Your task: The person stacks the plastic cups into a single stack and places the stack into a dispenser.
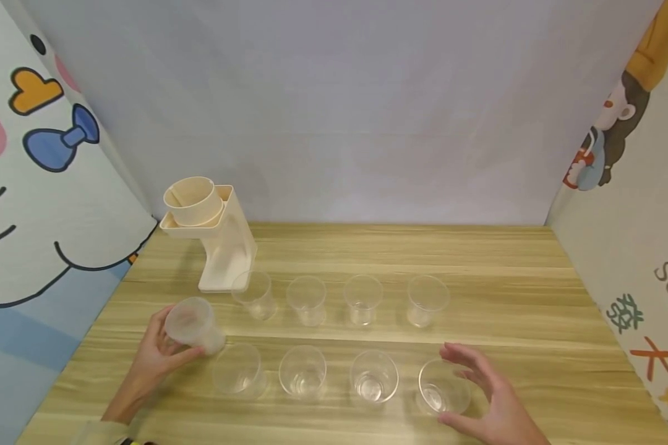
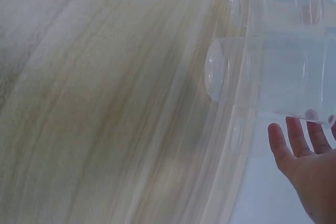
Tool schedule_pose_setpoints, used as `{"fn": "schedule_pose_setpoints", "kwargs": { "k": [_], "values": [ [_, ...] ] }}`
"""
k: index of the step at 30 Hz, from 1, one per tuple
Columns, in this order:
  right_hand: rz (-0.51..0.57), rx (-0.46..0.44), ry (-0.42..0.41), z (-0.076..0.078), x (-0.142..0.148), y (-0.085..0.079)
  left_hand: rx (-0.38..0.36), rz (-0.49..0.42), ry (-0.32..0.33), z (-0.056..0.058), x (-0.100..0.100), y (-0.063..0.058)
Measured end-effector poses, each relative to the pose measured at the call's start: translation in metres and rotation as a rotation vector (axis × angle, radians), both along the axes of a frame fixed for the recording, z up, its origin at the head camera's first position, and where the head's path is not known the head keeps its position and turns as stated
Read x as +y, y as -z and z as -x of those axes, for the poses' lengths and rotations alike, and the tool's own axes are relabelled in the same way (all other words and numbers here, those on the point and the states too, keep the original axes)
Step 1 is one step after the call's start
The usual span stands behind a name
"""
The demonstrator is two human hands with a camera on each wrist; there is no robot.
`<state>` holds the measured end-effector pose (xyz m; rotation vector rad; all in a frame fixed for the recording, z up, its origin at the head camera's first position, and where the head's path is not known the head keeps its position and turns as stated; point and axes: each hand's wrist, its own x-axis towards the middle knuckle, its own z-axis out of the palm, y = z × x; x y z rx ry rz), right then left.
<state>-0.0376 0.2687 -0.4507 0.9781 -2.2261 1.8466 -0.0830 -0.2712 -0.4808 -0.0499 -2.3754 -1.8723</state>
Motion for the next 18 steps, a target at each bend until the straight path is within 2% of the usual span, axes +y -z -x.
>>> {"fn": "schedule_pose_setpoints", "kwargs": {
  "k": [10,15,18],
  "values": [
    [-0.132,-0.030,0.089,-0.0032,-0.0023,0.0005,0.031,-0.015,0.016,0.0020,0.0046,0.0024],
    [-0.122,0.006,0.084,-0.0016,-0.0039,-0.0010,0.025,-0.008,0.004,0.0009,0.0064,0.0040],
    [-0.139,-0.021,0.093,-0.0020,-0.0044,-0.0040,0.020,-0.015,0.003,-0.0004,0.0065,0.0050]
  ]
}}
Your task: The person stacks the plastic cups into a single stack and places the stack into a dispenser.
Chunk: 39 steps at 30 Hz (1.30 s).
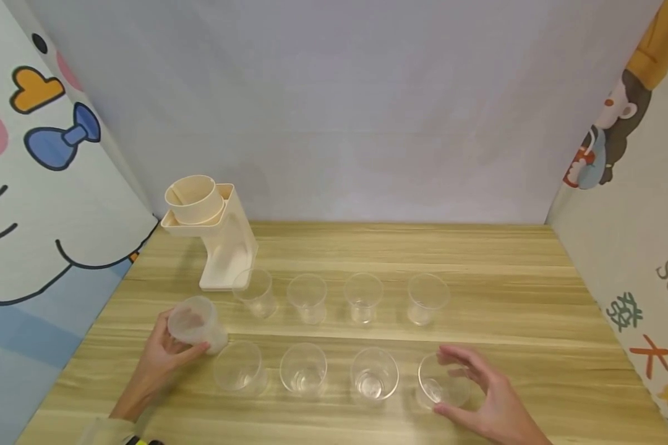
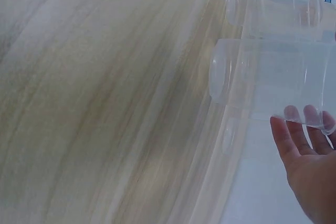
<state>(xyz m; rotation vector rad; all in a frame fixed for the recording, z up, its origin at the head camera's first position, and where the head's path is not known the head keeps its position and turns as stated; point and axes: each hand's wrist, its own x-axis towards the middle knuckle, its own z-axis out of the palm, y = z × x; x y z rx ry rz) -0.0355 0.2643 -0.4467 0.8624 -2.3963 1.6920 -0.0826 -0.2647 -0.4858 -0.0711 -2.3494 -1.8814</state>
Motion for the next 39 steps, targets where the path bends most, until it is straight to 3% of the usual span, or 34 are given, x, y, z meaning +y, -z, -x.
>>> {"fn": "schedule_pose_setpoints", "kwargs": {
  "k": [10,17,28,34,39],
  "values": [
    [-0.089,-0.035,0.067,-0.001,-0.001,-0.016,0.012,-0.029,-0.001,-0.001,0.003,0.002],
    [-0.005,0.097,0.022,0.008,-0.003,-0.022,-0.004,-0.067,0.016,-0.004,0.001,0.001],
    [0.028,0.051,-0.013,0.010,-0.005,-0.045,-0.013,-0.115,0.057,-0.005,-0.002,0.001],
    [0.154,0.096,-0.108,0.015,-0.005,-0.049,-0.031,-0.105,0.057,-0.005,0.000,0.001],
    [0.183,0.108,-0.150,0.018,-0.006,-0.056,-0.022,-0.106,0.056,-0.005,0.001,0.003]
  ]
}}
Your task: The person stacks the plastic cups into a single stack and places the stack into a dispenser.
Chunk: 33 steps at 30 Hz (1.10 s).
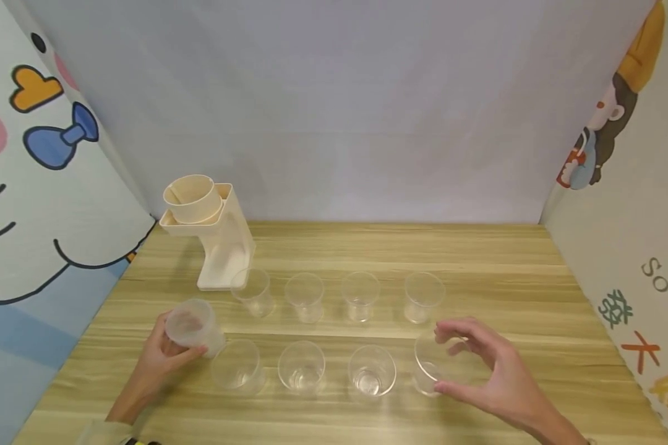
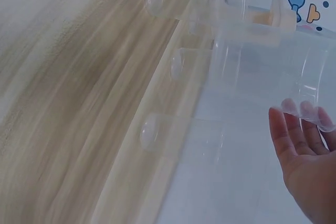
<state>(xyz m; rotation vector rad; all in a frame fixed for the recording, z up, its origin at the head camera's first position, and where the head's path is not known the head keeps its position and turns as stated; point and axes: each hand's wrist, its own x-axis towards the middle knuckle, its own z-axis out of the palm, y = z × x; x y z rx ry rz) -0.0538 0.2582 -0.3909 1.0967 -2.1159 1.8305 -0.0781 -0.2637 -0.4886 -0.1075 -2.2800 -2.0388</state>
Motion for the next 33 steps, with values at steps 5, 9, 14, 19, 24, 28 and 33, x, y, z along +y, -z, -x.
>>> {"fn": "schedule_pose_setpoints", "kwargs": {
  "k": [5,9,14,19,24,28,33],
  "values": [
    [0.004,0.009,-0.023,0.004,-0.003,-0.008,0.001,-0.008,0.002,0.002,0.001,0.000],
    [0.005,0.014,-0.028,0.007,-0.008,-0.013,-0.007,-0.007,-0.001,0.003,0.001,-0.002],
    [-0.005,0.028,-0.037,0.013,-0.014,-0.020,0.003,-0.009,-0.005,0.004,0.002,-0.004],
    [-0.015,0.046,-0.057,0.019,-0.019,-0.028,0.014,-0.015,0.007,0.006,0.004,-0.003],
    [-0.048,0.046,-0.060,0.024,-0.027,-0.033,-0.001,-0.015,-0.012,0.004,0.003,-0.002],
    [-0.066,0.052,-0.065,0.028,-0.033,-0.033,-0.006,-0.014,-0.018,0.001,0.003,-0.002],
    [-0.092,0.068,-0.070,0.035,-0.040,-0.034,0.019,-0.020,-0.026,0.000,0.003,-0.002]
  ]
}}
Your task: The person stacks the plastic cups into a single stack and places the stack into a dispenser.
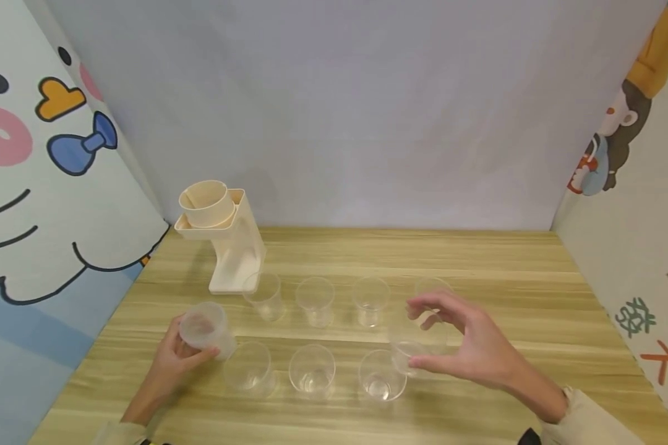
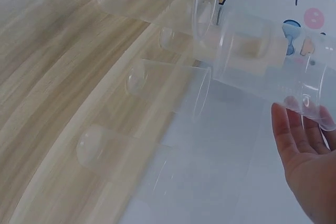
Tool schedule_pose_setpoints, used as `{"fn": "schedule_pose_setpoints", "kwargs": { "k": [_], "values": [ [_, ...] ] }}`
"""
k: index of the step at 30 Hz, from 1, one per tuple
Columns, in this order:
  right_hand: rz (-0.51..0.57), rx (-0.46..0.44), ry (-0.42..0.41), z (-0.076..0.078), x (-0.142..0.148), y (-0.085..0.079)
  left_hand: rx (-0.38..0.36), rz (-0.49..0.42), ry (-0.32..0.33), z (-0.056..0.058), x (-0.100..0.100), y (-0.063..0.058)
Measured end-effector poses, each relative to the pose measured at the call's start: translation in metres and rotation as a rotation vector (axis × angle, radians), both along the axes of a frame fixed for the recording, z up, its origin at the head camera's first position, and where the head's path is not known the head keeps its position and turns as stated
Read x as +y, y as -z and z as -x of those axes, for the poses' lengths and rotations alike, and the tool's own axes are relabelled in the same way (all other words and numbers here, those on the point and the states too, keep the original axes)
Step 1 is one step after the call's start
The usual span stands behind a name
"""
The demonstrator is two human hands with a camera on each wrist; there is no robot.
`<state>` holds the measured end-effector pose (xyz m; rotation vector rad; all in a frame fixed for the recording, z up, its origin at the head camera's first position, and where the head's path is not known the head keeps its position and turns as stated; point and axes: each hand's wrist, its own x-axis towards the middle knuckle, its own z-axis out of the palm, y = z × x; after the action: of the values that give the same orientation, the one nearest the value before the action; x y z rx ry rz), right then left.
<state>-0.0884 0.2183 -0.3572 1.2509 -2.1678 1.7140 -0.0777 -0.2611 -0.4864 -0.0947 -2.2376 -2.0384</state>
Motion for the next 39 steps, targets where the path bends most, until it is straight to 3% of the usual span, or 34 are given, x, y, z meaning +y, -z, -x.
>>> {"fn": "schedule_pose_setpoints", "kwargs": {
  "k": [21,29,39],
  "values": [
    [-0.079,0.030,-0.003,0.020,-0.021,-0.012,-0.039,0.031,-0.022,0.002,-0.001,0.006],
    [-0.166,-0.056,0.028,0.023,-0.027,-0.017,-0.045,0.041,-0.019,0.001,-0.002,0.006],
    [-0.175,-0.048,0.003,0.030,-0.036,-0.018,-0.024,0.032,-0.014,0.002,-0.001,0.006]
  ]
}}
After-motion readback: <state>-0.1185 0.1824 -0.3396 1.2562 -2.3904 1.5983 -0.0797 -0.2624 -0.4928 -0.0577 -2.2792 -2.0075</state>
